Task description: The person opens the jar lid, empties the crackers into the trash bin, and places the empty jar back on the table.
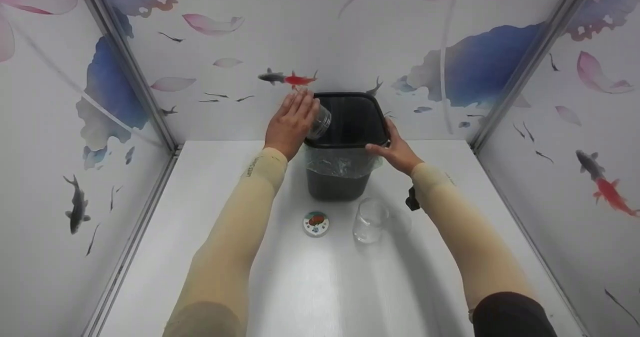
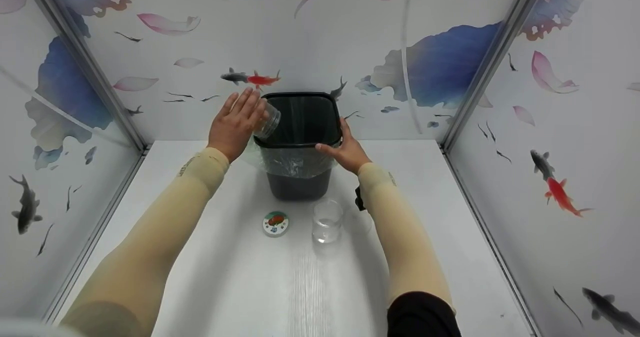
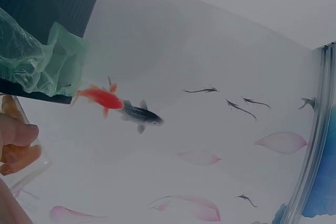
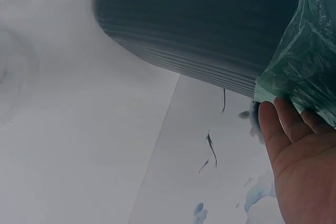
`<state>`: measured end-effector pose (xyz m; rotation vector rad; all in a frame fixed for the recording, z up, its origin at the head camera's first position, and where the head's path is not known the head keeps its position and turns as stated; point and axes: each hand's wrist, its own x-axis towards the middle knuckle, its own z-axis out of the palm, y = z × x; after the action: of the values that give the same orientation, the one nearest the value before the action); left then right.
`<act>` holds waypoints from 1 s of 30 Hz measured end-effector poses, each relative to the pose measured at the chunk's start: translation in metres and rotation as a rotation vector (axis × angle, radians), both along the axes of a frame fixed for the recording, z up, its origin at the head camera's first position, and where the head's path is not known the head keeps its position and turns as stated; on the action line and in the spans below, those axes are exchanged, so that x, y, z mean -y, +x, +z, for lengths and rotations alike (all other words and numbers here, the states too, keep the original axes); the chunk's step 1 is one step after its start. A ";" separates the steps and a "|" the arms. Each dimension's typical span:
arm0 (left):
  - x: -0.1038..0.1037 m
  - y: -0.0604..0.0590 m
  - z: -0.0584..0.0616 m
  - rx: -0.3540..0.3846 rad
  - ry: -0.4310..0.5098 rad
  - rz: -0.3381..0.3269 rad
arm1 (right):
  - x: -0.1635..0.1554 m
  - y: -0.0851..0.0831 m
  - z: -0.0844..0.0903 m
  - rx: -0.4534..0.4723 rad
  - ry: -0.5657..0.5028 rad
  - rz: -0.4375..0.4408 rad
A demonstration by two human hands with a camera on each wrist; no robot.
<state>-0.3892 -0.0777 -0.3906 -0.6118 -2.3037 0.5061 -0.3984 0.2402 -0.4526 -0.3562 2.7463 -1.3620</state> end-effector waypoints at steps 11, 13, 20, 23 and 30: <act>-0.002 0.001 0.002 -0.014 -0.064 0.042 | 0.001 0.000 0.000 -0.003 -0.004 0.009; -0.002 0.001 0.004 -0.016 -0.060 0.044 | 0.000 0.000 0.000 -0.005 -0.005 0.009; -0.001 0.000 0.005 -0.041 -0.021 0.023 | 0.000 -0.001 0.000 0.002 -0.010 0.009; 0.000 0.000 0.004 -0.068 0.009 0.002 | 0.000 -0.001 0.000 0.007 -0.013 0.009; 0.005 0.001 0.001 -0.106 0.075 -0.017 | 0.000 0.000 0.000 0.004 -0.013 0.008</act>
<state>-0.3880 -0.0826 -0.3898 -0.5548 -2.2048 0.4316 -0.3986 0.2401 -0.4524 -0.3652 2.7312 -1.3781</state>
